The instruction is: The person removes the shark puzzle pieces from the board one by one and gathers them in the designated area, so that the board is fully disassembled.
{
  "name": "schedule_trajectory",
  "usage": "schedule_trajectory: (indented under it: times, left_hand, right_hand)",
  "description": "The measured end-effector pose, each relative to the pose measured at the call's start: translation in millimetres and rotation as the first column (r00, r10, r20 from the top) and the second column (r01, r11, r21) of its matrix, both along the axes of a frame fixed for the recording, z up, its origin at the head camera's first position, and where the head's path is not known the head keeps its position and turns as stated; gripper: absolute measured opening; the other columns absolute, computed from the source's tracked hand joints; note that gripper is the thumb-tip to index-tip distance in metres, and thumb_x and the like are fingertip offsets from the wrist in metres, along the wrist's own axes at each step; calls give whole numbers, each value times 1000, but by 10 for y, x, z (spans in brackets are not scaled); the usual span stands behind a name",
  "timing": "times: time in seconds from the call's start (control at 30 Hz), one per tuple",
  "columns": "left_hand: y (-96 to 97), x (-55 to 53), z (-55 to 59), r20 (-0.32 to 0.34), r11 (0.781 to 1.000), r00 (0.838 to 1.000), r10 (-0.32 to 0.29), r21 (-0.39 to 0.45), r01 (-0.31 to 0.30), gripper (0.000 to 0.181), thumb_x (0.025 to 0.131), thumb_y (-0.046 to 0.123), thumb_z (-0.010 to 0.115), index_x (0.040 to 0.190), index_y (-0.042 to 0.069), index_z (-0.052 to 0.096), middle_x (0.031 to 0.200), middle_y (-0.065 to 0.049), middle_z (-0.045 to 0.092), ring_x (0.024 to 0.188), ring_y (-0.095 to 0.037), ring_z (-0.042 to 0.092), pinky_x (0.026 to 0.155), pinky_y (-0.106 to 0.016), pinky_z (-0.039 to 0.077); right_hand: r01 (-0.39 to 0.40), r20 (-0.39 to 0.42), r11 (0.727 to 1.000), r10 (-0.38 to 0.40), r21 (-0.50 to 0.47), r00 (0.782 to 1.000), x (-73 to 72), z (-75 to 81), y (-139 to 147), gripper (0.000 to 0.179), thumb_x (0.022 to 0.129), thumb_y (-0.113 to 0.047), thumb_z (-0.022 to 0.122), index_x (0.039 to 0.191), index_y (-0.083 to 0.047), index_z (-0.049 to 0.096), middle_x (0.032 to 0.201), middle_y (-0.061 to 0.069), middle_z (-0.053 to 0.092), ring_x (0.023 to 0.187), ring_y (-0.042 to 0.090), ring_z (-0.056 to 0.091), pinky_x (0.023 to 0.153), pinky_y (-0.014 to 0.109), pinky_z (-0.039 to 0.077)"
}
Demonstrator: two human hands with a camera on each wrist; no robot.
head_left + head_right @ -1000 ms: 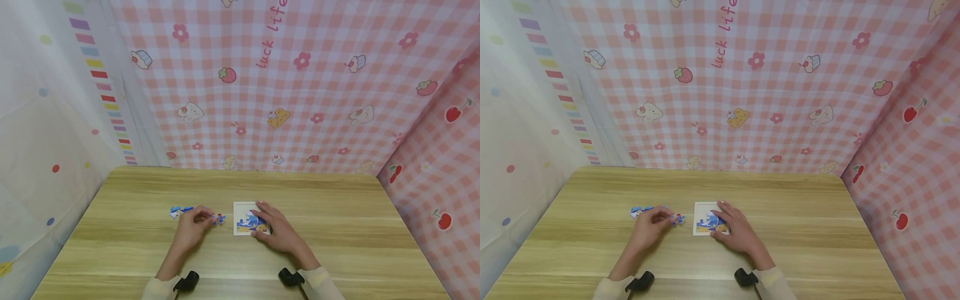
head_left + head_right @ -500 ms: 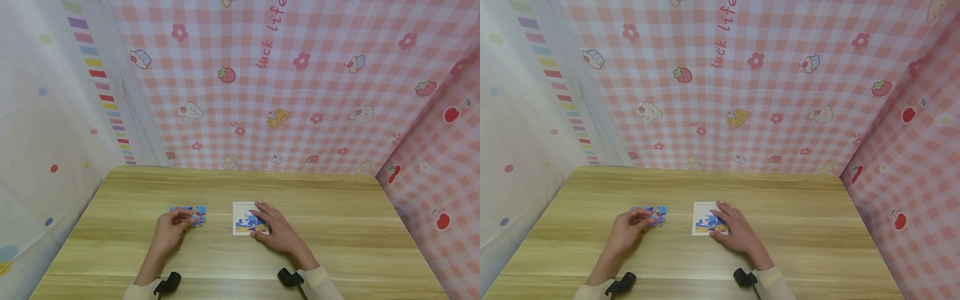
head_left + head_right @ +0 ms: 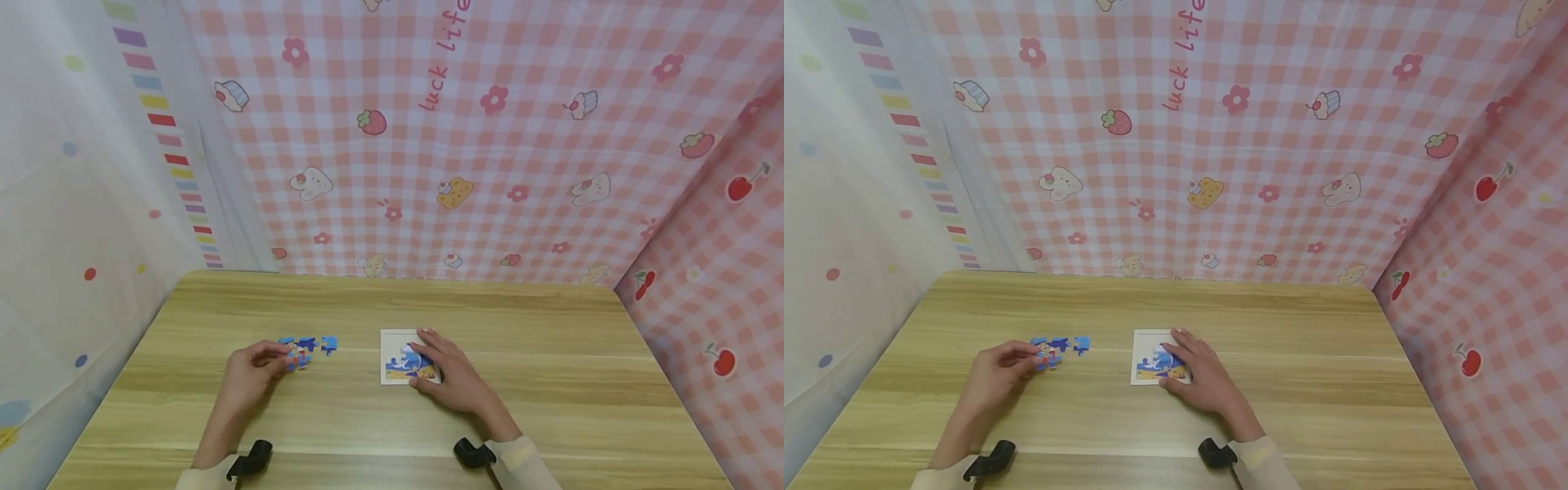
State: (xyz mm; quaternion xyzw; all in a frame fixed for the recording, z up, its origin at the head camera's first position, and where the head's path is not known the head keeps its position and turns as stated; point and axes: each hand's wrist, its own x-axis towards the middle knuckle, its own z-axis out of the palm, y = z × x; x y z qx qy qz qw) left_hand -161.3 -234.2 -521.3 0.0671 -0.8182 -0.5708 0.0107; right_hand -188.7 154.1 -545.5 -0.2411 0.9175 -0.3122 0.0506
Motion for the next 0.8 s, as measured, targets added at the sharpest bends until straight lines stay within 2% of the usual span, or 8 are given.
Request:
schedule_trajectory:
  times: [0.23,0.33,0.57,0.8]
  left_hand:
    - [-151,4,12,27,997,1000,3,-77,-1,17,95,5,72,110,-3,73,99,-15,75,81,-4,69,72,-20,59]
    - [-207,12,14,13,990,1000,15,-138,-13,16,94,6,72,109,-2,74,97,-14,76,78,-2,67,71,-19,57]
    - [-262,15,-6,-44,960,999,-3,-280,-10,13,92,8,76,104,2,77,91,-12,78,74,0,64,69,-17,51]
    - [-232,-8,-6,0,928,1000,6,-374,-6,13,93,12,75,103,4,78,85,-7,72,73,-10,54,64,-22,44]
  right_hand:
    - [-1,-1,1000,1,1,1000,6,6,-4,65,94,-47,71,151,-24,51,169,-1,30,159,26,20,125,60,20]
    - [0,4,1000,0,-2,1000,3,0,-9,64,94,-48,71,151,-24,52,169,-1,30,159,27,20,125,60,20]
    - [-1,-2,1000,1,0,1000,0,-9,-10,65,95,-49,70,151,-24,51,169,-2,30,159,27,20,125,61,20]
    - [-13,-2,1000,13,5,1000,7,17,-1,67,94,-46,71,153,-22,50,169,0,29,159,27,19,125,60,19]
